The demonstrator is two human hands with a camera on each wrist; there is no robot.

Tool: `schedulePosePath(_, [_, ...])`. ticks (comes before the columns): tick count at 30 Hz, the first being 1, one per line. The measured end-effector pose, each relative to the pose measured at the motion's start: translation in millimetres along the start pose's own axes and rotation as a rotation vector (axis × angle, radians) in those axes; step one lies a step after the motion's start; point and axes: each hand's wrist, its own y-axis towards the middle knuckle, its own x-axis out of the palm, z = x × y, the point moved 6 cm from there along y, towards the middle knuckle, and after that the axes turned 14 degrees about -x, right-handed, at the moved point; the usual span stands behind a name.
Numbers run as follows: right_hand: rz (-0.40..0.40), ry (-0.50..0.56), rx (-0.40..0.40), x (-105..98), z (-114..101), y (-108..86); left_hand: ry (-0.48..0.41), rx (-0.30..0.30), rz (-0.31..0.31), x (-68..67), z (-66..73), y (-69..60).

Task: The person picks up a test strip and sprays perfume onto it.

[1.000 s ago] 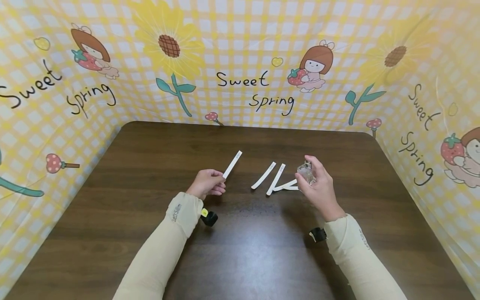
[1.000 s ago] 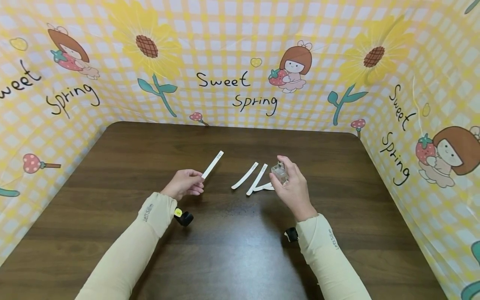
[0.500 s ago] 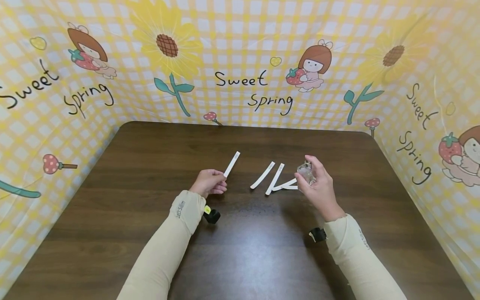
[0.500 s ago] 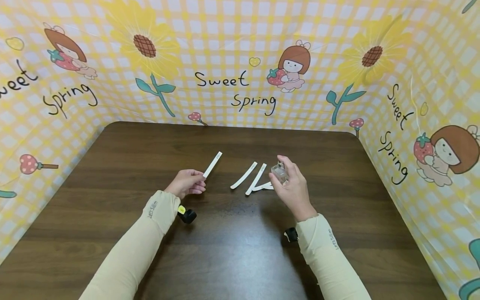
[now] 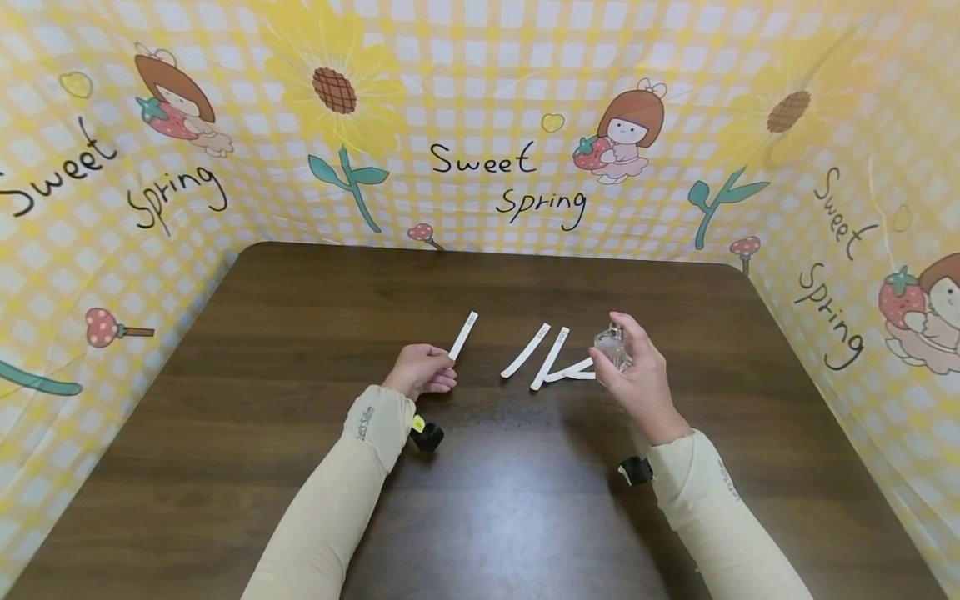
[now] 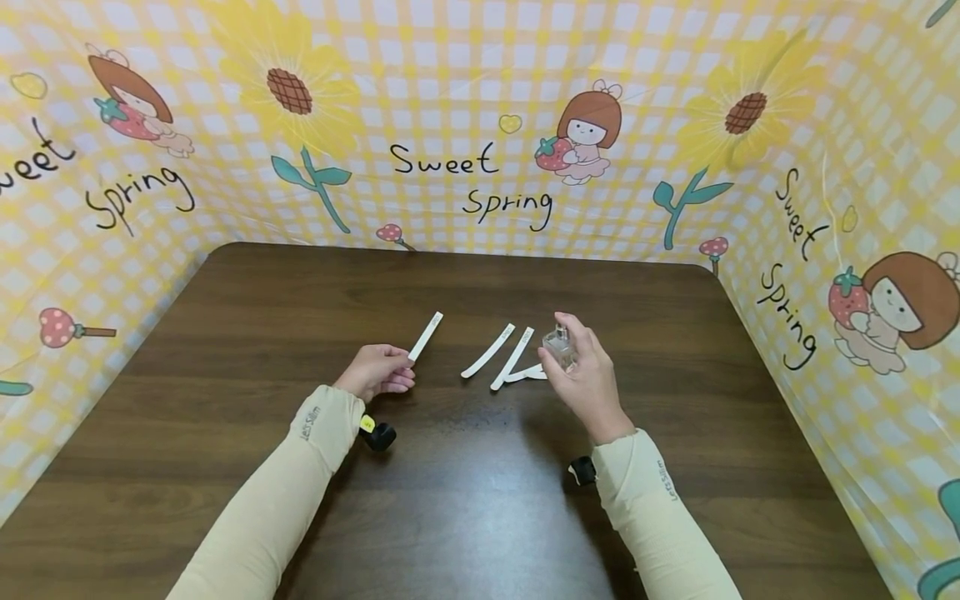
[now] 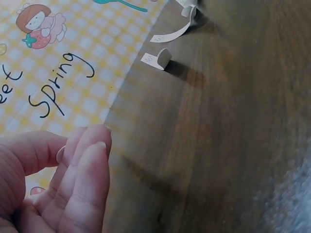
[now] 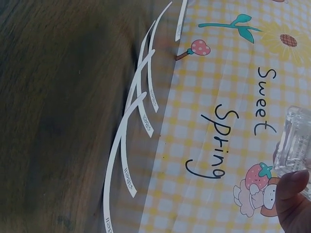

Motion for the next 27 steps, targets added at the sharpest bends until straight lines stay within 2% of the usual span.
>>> schedulePosePath(5, [-0.012, 0.003, 0.008, 3.0, 0.1, 0.2, 0.004, -0.003, 0.010, -1.3, -2.3, 0.6])
schedulePosePath(12, [0.004, -0.013, -0.008, -1.7, -0.8, -1.2, 0.148, -0.008, 0.073, 1.1, -1.7, -2.2])
schedulePosePath(16, [0.005, -0.004, -0.007, -3.7, 0.6, -2.5, 0.183, -0.013, 0.100, 2.6, -2.2, -3.9])
schedulePosePath(19, [0.002, 0.002, -0.010, -3.5, 0.7, -2.1, 0.193, -0.009, 0.097, 2.7, -2.4, -4.4])
schedulePosePath(27, [0.005, 0.008, 0.004, -1.3, 2.1, -4.1, 0.205, -0.041, 0.059, 3.3, -5.2, -3.2])
